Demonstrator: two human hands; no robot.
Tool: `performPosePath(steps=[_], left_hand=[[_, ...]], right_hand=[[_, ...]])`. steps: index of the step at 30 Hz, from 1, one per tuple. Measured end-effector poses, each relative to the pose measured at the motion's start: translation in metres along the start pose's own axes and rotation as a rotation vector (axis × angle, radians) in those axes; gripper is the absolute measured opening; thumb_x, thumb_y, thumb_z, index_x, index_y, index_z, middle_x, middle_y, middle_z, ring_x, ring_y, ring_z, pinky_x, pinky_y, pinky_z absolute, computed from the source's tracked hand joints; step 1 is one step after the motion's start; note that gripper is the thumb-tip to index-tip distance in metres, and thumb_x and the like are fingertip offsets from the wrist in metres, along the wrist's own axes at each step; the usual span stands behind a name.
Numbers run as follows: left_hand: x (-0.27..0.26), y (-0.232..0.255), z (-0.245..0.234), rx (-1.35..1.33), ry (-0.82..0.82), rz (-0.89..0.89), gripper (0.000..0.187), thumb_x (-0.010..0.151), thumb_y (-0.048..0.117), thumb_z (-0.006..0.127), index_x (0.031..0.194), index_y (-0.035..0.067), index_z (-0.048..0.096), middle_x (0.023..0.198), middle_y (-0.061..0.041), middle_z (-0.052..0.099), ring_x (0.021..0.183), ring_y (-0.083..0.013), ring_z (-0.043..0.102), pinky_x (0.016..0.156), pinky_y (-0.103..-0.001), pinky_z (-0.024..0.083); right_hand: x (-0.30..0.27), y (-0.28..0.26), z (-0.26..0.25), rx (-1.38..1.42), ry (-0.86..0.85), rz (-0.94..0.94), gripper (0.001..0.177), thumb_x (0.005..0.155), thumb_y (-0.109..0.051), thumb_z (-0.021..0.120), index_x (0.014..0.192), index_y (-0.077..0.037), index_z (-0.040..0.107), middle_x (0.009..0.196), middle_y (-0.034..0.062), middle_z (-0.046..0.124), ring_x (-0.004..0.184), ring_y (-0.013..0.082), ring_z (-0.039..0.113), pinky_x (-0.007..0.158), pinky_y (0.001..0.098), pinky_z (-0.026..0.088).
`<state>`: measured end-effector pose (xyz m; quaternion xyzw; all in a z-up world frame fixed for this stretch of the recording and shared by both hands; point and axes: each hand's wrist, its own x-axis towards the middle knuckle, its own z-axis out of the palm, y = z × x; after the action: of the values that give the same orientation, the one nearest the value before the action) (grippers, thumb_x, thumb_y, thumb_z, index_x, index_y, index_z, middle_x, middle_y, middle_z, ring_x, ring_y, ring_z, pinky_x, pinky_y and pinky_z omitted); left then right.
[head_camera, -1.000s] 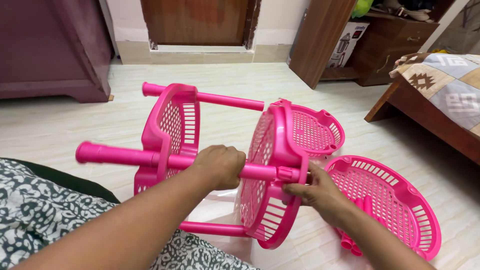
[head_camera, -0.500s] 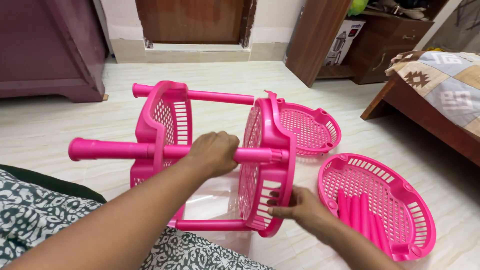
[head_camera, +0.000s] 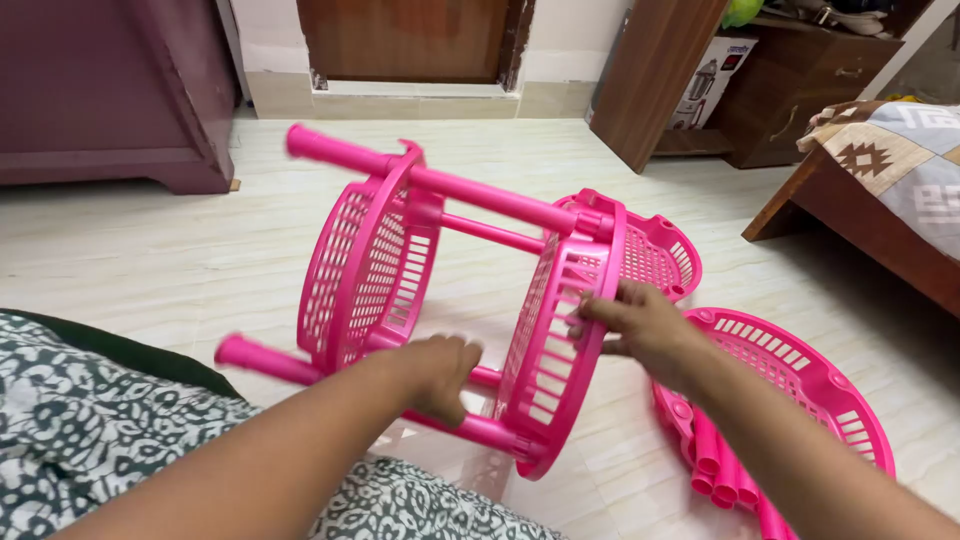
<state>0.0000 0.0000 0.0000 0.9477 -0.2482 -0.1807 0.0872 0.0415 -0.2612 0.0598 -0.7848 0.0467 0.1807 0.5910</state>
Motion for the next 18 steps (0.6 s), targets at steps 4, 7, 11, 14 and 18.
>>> performPosePath(steps=[4, 7, 11, 14, 18], left_hand=[[-0.007, -0.015, 0.034, 0.112, -0.131, -0.085, 0.080, 0.070, 0.043, 0.087, 0.133, 0.009, 0.052, 0.122, -0.015, 0.064, 0.119, -0.0349, 0.059, 0.101, -0.052, 0.042], [-0.004, -0.018, 0.039, 0.171, -0.053, -0.050, 0.059, 0.080, 0.050, 0.081, 0.122, 0.013, 0.063, 0.113, -0.012, 0.069, 0.112, -0.0319, 0.064, 0.098, -0.049, 0.045], [0.004, -0.012, 0.028, 0.190, -0.046, -0.028, 0.047, 0.085, 0.051, 0.075, 0.113, 0.014, 0.068, 0.106, -0.010, 0.071, 0.106, -0.0310, 0.067, 0.093, -0.047, 0.049], [0.010, -0.001, 0.020, 0.116, -0.007, -0.038, 0.045, 0.088, 0.050, 0.073, 0.112, 0.013, 0.065, 0.105, -0.010, 0.072, 0.105, -0.0313, 0.067, 0.091, -0.048, 0.049], [0.013, 0.005, 0.018, 0.040, 0.040, -0.060, 0.044, 0.090, 0.049, 0.070, 0.109, 0.010, 0.064, 0.105, -0.012, 0.071, 0.102, -0.0329, 0.069, 0.087, -0.047, 0.053]], right_hand=[[0.008, -0.019, -0.026, 0.060, 0.003, 0.008, 0.024, 0.099, -0.019, 0.059, 0.109, 0.001, 0.065, 0.097, 0.0140, 0.073, 0.084, 0.0205, 0.072, 0.084, 0.0383, 0.061], [0.012, -0.018, -0.037, 0.114, -0.005, -0.001, 0.023, 0.098, -0.019, 0.060, 0.107, 0.001, 0.068, 0.094, 0.0115, 0.071, 0.079, 0.0184, 0.070, 0.079, 0.0359, 0.061], [0.012, -0.015, -0.047, 0.220, 0.042, 0.003, 0.017, 0.098, -0.015, 0.062, 0.104, 0.000, 0.068, 0.089, 0.0109, 0.070, 0.076, 0.0177, 0.069, 0.076, 0.0361, 0.061], [0.008, -0.013, -0.056, 0.236, 0.114, 0.035, 0.017, 0.097, -0.015, 0.062, 0.102, 0.000, 0.068, 0.088, 0.0118, 0.072, 0.075, 0.0184, 0.070, 0.077, 0.0365, 0.062], [0.006, -0.014, -0.064, 0.208, 0.122, 0.060, 0.017, 0.094, -0.012, 0.066, 0.103, 0.002, 0.069, 0.093, 0.0142, 0.074, 0.080, 0.0190, 0.073, 0.079, 0.0349, 0.063]])
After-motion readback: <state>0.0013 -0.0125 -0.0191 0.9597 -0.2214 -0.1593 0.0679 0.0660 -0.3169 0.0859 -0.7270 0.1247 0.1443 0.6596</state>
